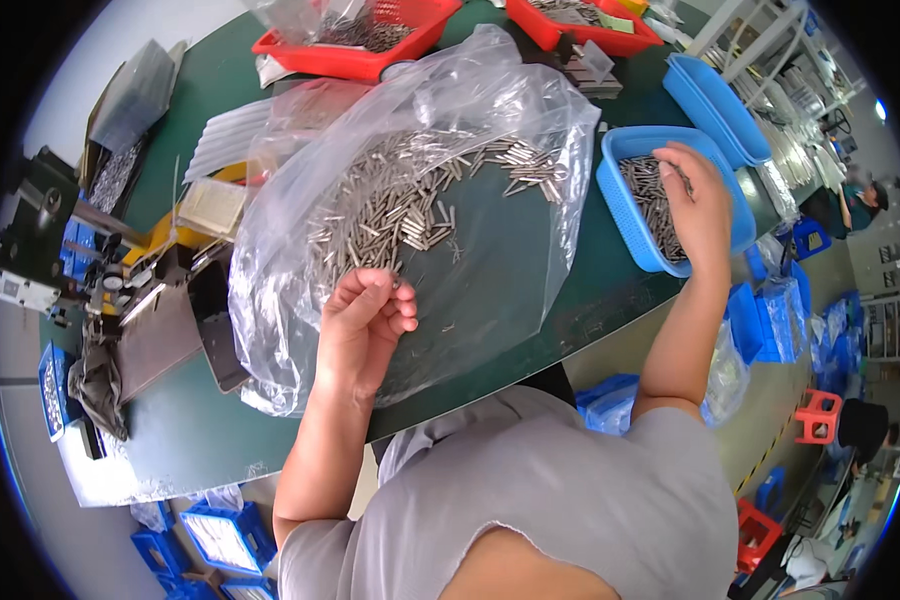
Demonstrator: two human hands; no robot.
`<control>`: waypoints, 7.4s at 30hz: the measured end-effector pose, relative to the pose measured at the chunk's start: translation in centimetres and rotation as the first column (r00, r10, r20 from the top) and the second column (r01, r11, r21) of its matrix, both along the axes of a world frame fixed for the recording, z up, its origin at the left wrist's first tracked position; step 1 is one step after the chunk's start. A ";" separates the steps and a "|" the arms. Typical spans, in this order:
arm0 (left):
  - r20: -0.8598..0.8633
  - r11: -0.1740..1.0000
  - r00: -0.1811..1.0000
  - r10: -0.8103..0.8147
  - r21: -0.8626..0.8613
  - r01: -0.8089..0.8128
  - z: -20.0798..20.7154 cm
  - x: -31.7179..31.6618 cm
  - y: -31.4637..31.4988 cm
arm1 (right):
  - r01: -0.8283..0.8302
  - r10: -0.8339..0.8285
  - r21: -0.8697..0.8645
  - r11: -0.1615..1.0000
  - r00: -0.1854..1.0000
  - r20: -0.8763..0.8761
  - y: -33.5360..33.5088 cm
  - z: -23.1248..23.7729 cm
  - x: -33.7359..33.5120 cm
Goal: Sorting small metal pins from a plastic bag into a bin.
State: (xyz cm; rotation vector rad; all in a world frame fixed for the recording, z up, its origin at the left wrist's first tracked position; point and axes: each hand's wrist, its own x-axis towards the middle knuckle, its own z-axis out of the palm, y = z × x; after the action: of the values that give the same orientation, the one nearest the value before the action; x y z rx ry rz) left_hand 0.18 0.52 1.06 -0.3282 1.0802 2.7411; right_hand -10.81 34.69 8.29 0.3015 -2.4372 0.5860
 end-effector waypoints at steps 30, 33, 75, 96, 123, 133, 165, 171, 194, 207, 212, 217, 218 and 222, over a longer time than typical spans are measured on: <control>-0.035 0.998 0.999 0.022 0.063 -0.020 -0.1 0.2 -0.6 | -0.106 -0.021 0.517 0.849 0.972 0.233 -8.7 -6.1 -7.0; -0.035 0.997 0.999 0.019 0.070 -0.016 -0.1 0.2 -0.7 | -0.081 -0.062 0.536 0.840 0.968 0.243 -8.9 -7.2 -9.1; -0.069 0.997 0.998 0.013 0.075 -0.008 0.6 0.8 -0.7 | -0.084 0.290 0.661 0.746 0.934 -0.209 -23.2 7.9 -4.5; 0.022 0.977 0.977 0.212 -0.020 -0.211 0.4 0.0 -0.8 | -0.351 0.025 0.633 0.691 0.886 0.463 -14.2 -0.2 -3.4; -0.236 0.836 0.837 0.494 -0.135 -0.532 -0.4 -0.7 -1.0 | -0.599 0.559 0.153 0.786 0.795 0.236 -21.7 -10.2 -10.0; -0.246 0.841 0.850 0.466 -0.176 -0.512 -0.2 -0.7 -0.9 | -0.757 0.726 0.093 0.647 0.649 0.227 -20.8 -9.3 -3.6; -0.102 0.946 0.981 0.165 -0.266 -0.186 1.8 1.2 -0.2 | -0.910 0.910 -0.091 0.405 0.392 0.134 -17.5 -6.7 0.3; -0.003 0.994 1.000 0.009 -0.107 -0.009 0.8 1.9 -0.6 | -0.655 0.924 -0.653 0.381 0.262 0.277 -17.3 -6.4 1.2; -0.057 0.991 0.994 -0.097 0.083 0.101 -1.3 1.9 -0.1 | -0.570 0.948 -0.762 0.307 0.113 0.297 -17.0 -5.3 3.0; -0.072 0.994 0.994 -0.080 0.074 0.085 -1.3 2.1 0.0 | -0.310 0.962 -0.913 0.264 0.012 0.274 -17.2 -5.6 3.4; -0.050 0.996 0.996 -0.071 0.043 0.073 -1.2 2.4 -0.1 | -0.395 0.954 -0.869 0.297 0.076 0.291 -17.3 -5.7 3.7; -0.059 0.998 0.998 -0.037 0.044 0.040 -1.1 2.3 0.0 | 0.057 0.988 -0.991 0.118 0.097 0.123 -16.1 -5.3 0.4; -0.060 0.998 0.998 -0.035 0.046 0.037 -1.3 2.3 -0.1 | 0.138 0.995 -0.989 0.052 0.075 0.063 -15.9 -5.3 -0.2; -0.075 0.997 0.997 -0.031 0.073 0.036 -1.3 2.2 -0.1 | 0.139 0.999 -0.990 0.039 -0.017 0.037 -15.9 -6.3 -0.9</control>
State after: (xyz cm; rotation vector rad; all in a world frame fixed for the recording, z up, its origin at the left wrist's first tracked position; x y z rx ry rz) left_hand 2.43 0.42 -0.26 -0.1973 0.9884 2.7754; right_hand -11.71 18.80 1.98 0.8482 -1.8681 3.3982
